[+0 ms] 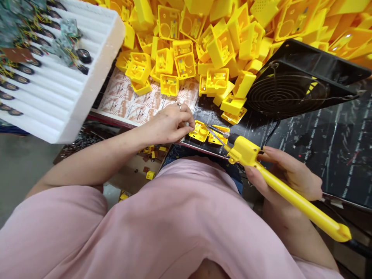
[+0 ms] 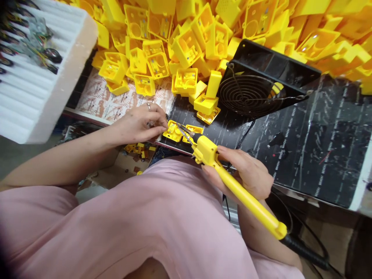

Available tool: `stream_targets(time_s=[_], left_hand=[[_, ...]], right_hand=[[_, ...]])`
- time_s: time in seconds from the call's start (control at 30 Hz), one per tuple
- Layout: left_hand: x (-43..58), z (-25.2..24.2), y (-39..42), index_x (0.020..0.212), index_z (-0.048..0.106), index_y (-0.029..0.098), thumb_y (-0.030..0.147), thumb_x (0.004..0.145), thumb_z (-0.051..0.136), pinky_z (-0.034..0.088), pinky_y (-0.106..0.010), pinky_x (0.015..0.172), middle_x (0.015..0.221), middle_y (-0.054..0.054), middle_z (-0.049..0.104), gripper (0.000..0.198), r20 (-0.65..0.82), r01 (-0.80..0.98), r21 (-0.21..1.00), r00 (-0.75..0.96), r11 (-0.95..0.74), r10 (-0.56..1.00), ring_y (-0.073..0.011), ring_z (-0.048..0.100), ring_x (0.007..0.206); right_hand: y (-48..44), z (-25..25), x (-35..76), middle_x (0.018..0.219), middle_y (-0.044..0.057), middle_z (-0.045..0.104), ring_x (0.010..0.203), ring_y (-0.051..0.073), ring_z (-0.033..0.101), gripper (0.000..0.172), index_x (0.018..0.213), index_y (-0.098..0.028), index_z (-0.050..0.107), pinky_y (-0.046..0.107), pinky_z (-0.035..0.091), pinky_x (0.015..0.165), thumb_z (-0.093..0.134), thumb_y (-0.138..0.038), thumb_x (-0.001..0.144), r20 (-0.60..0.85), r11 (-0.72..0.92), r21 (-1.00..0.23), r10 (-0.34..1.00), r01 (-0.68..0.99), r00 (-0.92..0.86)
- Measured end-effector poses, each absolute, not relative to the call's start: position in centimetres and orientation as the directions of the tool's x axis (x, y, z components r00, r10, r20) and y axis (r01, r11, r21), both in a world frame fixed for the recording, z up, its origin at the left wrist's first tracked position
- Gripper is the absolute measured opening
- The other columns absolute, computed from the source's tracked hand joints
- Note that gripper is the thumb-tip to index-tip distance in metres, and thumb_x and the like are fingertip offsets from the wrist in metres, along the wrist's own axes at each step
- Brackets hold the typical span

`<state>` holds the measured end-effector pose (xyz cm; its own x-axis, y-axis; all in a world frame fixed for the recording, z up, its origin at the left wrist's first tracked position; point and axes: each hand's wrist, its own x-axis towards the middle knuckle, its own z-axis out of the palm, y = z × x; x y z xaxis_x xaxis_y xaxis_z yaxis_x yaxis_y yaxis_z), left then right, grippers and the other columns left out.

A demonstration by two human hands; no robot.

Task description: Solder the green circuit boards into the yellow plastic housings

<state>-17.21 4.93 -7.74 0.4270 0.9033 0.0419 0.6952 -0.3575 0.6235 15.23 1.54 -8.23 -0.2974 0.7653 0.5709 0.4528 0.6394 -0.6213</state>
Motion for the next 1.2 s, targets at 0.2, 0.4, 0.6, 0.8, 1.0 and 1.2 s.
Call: stream_targets(time_s=[0.2, 0.4, 0.6, 0.8, 1.0, 1.2], left_hand=[[-17.4, -7.1, 4.9, 0.088, 0.076, 0.019, 0.024, 0.088, 0.065, 0.05, -0.023, 0.074, 0.078, 0.002, 0.076, 0.012, -0.092, 0.681, 0.699, 0.389, -0.219, 0.917, -0.0122, 0.069, 0.073], [-16.8, -6.7, 4.8, 0.085, 0.078, 0.02, 0.022, 0.085, 0.062, 0.049, -0.026, 0.076, 0.079, 0.0, 0.079, 0.016, -0.089, 0.801, 0.534, 0.372, -0.271, 0.924, -0.0148, 0.071, 0.074], [-15.6, -6.5, 4.3, 0.081, 0.076, 0.019, 0.024, 0.084, 0.057, 0.046, -0.029, 0.073, 0.075, -0.002, 0.076, 0.019, -0.074, 0.875, 0.353, 0.38, -0.332, 0.922, -0.0178, 0.069, 0.072], [-15.1, -6.5, 4.2, 0.08, 0.073, 0.019, 0.024, 0.084, 0.054, 0.042, -0.032, 0.069, 0.079, -0.005, 0.073, 0.02, -0.084, 0.892, 0.304, 0.375, -0.334, 0.923, -0.0201, 0.066, 0.075], [-14.7, -6.5, 4.4, 0.077, 0.073, 0.019, 0.024, 0.084, 0.055, 0.037, -0.033, 0.064, 0.074, -0.006, 0.071, 0.02, -0.045, 0.897, 0.22, 0.402, -0.384, 0.914, -0.0217, 0.066, 0.074], [-14.4, -6.2, 4.4, 0.079, 0.074, 0.019, 0.025, 0.085, 0.054, 0.035, -0.033, 0.061, 0.078, -0.007, 0.073, 0.022, -0.065, 0.902, 0.156, 0.417, -0.403, 0.907, -0.0234, 0.068, 0.076]], right_hand=[[1.0, -8.1, 15.6, 0.106, 0.0, 0.081, 0.076, 0.022, 0.076, 0.061, 0.14, -0.04, 0.067, 0.037, 0.063, 0.06, 0.087, -0.023, 0.085, 0.563, 0.612, -0.659, 0.787, 0.437, -0.253], [1.6, -7.9, 15.7, 0.101, 0.001, 0.081, 0.077, 0.021, 0.076, 0.061, 0.139, -0.034, 0.068, 0.035, 0.066, 0.065, 0.087, -0.019, 0.084, 0.56, 0.651, -0.636, 0.759, 0.414, -0.332], [2.8, -7.5, 15.2, 0.085, 0.002, 0.077, 0.073, 0.017, 0.076, 0.039, 0.121, -0.02, 0.067, 0.027, 0.065, 0.062, 0.083, -0.013, 0.086, 0.624, 0.803, -0.557, 0.572, 0.212, -0.532], [3.0, -5.8, 14.1, 0.079, 0.002, 0.076, 0.068, 0.014, 0.075, 0.017, 0.093, -0.021, 0.063, 0.022, 0.064, 0.064, 0.08, -0.021, 0.093, 0.561, 0.848, -0.442, 0.515, 0.292, -0.648], [3.3, -5.5, 13.5, 0.08, 0.002, 0.076, 0.071, 0.015, 0.076, 0.024, 0.092, -0.02, 0.063, 0.023, 0.064, 0.065, 0.085, -0.012, 0.085, 0.589, 0.887, -0.396, 0.444, 0.237, -0.676], [3.2, -4.4, 14.1, 0.085, 0.005, 0.078, 0.077, 0.016, 0.076, 0.024, 0.095, -0.02, 0.064, 0.027, 0.066, 0.071, 0.084, -0.011, 0.086, 0.554, 0.904, -0.35, 0.412, 0.247, -0.723]])
